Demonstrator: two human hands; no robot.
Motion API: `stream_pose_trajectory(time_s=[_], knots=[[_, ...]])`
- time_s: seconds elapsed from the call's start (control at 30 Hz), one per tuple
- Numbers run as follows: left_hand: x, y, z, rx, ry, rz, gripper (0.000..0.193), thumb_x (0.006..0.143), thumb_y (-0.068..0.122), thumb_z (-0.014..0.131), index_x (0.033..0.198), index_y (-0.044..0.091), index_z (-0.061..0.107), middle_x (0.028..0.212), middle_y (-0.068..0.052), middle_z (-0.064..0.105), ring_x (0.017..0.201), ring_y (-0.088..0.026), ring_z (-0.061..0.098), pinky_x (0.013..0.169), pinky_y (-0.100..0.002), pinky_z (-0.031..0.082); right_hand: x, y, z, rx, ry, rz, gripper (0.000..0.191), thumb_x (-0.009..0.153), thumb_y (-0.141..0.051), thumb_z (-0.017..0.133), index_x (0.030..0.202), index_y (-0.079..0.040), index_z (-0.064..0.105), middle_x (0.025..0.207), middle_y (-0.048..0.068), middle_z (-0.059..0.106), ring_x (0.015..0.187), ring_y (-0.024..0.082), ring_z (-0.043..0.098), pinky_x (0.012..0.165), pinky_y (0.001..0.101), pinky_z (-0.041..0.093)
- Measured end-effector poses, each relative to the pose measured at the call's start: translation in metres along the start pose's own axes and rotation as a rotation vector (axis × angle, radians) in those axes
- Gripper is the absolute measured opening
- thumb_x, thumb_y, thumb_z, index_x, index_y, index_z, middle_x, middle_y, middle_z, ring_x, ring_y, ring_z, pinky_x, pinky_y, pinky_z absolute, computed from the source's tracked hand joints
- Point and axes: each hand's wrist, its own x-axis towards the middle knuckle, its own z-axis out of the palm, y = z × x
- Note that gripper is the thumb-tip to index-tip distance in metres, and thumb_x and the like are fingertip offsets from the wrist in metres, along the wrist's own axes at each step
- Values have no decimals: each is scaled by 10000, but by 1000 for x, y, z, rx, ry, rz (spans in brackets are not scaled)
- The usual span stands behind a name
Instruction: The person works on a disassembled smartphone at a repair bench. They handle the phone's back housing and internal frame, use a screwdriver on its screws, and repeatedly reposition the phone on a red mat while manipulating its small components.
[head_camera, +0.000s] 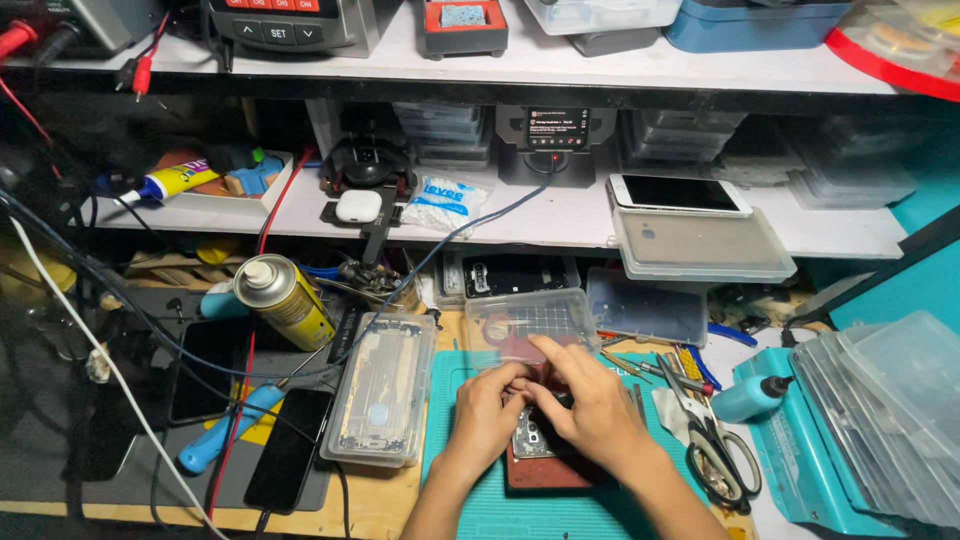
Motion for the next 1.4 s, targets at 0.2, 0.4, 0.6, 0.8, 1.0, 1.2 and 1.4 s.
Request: stream_pose_trajectory(time_s=[0.2, 0.4, 0.6, 0.8, 1.0, 1.2, 1.4], knots=[[0, 0, -1, 19, -25, -15, 153, 830, -1, 725, 982, 14, 727, 830, -112, 770, 753, -223, 755, 695, -332, 582, 0, 1, 1, 55, -11, 4, 543, 835, -26, 723, 1357, -78, 581, 874, 121, 677, 736, 268, 692, 665, 371, 558], [0, 2, -1, -16, -13, -26, 215, 815, 1, 717, 1027, 29, 727, 849, -109, 768, 755, -215, 762, 693, -323, 586, -1, 2, 2, 41, -2, -4, 552, 844, -32, 729, 1374, -69, 577, 896, 131, 689, 776, 280, 701, 689, 377, 559], [-1, 3, -3, -16, -1, 2, 220, 825, 26, 729, 1045, 28, 740, 883, -108, 782, 777, -198, 771, 712, -318, 595, 0, 3, 3, -19, -38, 119, 586, 829, -110, 799, 1372, -94, 578, 868, 131, 708, 739, 276, 710, 685, 375, 563], [-8, 0, -4, -54, 61, -5, 200, 896, 55, 693, 1083, 5, 745, 969, -119, 808, 821, -211, 783, 754, -311, 600, -1, 4, 0, 41, 24, -17, 596, 822, -40, 743, 1386, -60, 552, 993, 169, 723, 830, 308, 721, 731, 378, 575], [-10, -2, -6, -93, 110, 44, 183, 916, 39, 659, 1075, 2, 741, 977, -124, 808, 887, -207, 800, 769, -307, 603, 3, 5, 0, 71, -12, 18, 597, 818, -43, 745, 1387, -76, 566, 985, 157, 731, 841, 301, 725, 747, 378, 579], [-12, -3, -7, -30, 143, 43, 190, 901, 26, 663, 1071, 7, 747, 986, -133, 794, 825, -231, 774, 742, -323, 594, 4, 6, 0, 91, -40, 49, 608, 812, -26, 739, 1389, -91, 557, 977, 135, 729, 813, 266, 732, 740, 354, 581], [-15, -1, -11, -3, 180, 39, 187, 918, 22, 644, 1078, 6, 740, 1021, -134, 776, 867, -238, 759, 787, -322, 580, 1, 11, 3, 99, -48, 124, 636, 825, -8, 749, 1418, -95, 537, 944, 109, 745, 829, 238, 736, 761, 336, 582]])
